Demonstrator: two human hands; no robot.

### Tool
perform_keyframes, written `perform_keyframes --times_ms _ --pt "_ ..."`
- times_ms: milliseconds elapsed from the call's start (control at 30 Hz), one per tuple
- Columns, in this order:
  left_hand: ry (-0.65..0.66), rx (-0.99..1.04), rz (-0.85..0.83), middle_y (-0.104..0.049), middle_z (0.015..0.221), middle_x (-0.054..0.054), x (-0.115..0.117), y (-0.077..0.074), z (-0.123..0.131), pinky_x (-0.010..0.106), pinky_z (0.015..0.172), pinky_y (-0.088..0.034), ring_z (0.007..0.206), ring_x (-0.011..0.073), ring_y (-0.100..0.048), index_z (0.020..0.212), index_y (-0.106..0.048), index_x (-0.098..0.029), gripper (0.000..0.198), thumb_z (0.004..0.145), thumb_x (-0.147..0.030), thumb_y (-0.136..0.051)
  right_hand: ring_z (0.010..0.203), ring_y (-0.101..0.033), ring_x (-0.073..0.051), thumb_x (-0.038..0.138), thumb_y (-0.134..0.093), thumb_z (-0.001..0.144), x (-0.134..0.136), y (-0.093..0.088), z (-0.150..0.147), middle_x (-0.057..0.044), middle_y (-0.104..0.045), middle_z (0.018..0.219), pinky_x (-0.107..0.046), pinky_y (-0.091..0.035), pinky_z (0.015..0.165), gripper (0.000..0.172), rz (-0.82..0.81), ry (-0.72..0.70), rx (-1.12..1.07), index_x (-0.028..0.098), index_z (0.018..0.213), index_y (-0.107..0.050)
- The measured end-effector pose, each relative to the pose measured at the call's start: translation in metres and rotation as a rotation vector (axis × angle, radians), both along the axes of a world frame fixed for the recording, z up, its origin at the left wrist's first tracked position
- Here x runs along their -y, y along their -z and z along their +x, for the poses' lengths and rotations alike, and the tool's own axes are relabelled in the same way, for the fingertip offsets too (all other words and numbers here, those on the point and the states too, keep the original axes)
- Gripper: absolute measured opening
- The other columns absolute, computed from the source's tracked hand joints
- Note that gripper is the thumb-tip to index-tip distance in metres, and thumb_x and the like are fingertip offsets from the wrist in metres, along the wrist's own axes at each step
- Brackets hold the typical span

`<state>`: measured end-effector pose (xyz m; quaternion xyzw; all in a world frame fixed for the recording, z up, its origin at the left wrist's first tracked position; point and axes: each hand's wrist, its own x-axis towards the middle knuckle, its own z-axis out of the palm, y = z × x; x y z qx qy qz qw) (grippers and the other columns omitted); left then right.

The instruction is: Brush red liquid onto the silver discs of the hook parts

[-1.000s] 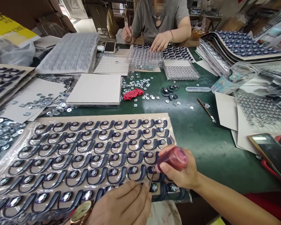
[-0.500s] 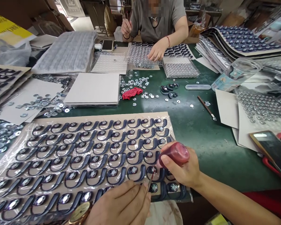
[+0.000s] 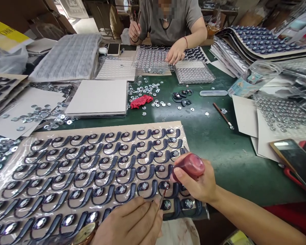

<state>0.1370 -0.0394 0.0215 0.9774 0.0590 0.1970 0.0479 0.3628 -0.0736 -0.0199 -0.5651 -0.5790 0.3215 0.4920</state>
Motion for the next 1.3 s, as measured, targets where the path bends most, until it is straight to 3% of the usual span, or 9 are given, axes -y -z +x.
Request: perform_keyframes --times_ms 200,533,633,800,1067,1233,1300 --pt "-0.002 0.05 -0.078 -0.071 0.095 0.006 -0.004 -0.006 0.002 0.027 0.085 -0.056 0.093 0.0155 -0.067 0.093 -0.065 -0.012 0.025 0.092 -0.008 -0.04 0.046 -0.058 -0.014 0.021 -0.06 0.08 -0.001 -0.004 0.001 0.001 -0.061 0.052 -0.026 -0.048 0.048 0.007 0.011 -0.016 0.016 0.018 0.086 -0.058" --pt "0.005 0.114 -0.232 -0.071 0.093 0.01 -0.016 -0.009 0.008 0.031 0.071 -0.059 0.08 0.0192 -0.07 0.097 -0.063 -0.01 0.026 0.091 -0.009 -0.039 0.046 -0.058 -0.015 0.024 -0.059 0.081 0.003 -0.001 0.001 0.0 -0.062 0.054 -0.026 -0.048 0.047 0.009 -0.029 -0.042 -0.052 0.018 0.088 -0.056" --pt "0.009 0.131 -0.361 -0.071 0.093 0.01 -0.02 -0.011 0.008 0.031 0.072 -0.059 0.079 0.018 -0.07 0.1 -0.061 -0.011 0.021 0.085 -0.007 -0.047 0.045 -0.057 -0.014 0.023 -0.058 0.081 0.002 -0.003 0.0 0.0 -0.062 0.053 -0.026 -0.048 0.046 0.009 -0.019 -0.063 -0.038 0.018 0.088 -0.055" --pt "-0.041 0.203 -0.579 -0.07 0.094 0.008 -0.023 -0.009 0.005 0.03 0.081 -0.055 0.083 0.0151 -0.067 0.104 -0.06 -0.011 0.031 0.077 0.001 -0.051 0.045 -0.057 -0.013 0.023 -0.06 0.08 -0.002 -0.009 -0.001 0.0 -0.062 0.055 -0.024 -0.048 0.046 0.006 0.087 -0.044 0.064 0.018 0.077 -0.058" --pt "-0.166 0.144 -0.844 -0.07 0.092 0.004 -0.028 -0.002 0.003 0.028 0.076 -0.053 0.08 0.0131 -0.066 0.102 -0.063 -0.017 0.023 0.086 -0.006 -0.05 0.05 -0.061 -0.013 0.024 -0.068 0.073 -0.003 -0.008 -0.003 -0.002 -0.065 0.066 -0.022 -0.051 0.048 0.013 0.229 -0.048 0.076 0.018 0.081 -0.06" --pt "-0.23 0.124 -0.861 -0.07 0.09 0.002 -0.025 0.002 0.003 0.026 0.074 -0.053 0.079 0.0124 -0.065 0.101 -0.064 -0.019 0.021 0.087 -0.01 -0.052 0.052 -0.062 -0.013 0.024 -0.069 0.071 -0.004 -0.008 -0.005 -0.001 -0.065 0.065 -0.022 -0.051 0.05 0.015 0.297 -0.044 0.07 0.018 0.082 -0.06" --pt "-0.225 0.153 -0.812 -0.07 0.09 0.002 -0.021 0.003 0.001 0.027 0.076 -0.053 0.079 0.0121 -0.065 0.101 -0.064 -0.018 0.021 0.086 -0.009 -0.052 0.051 -0.061 -0.013 0.024 -0.07 0.07 -0.002 -0.01 -0.003 -0.001 -0.065 0.065 -0.022 -0.051 0.048 0.016 0.25 -0.055 0.023 0.018 0.082 -0.061"
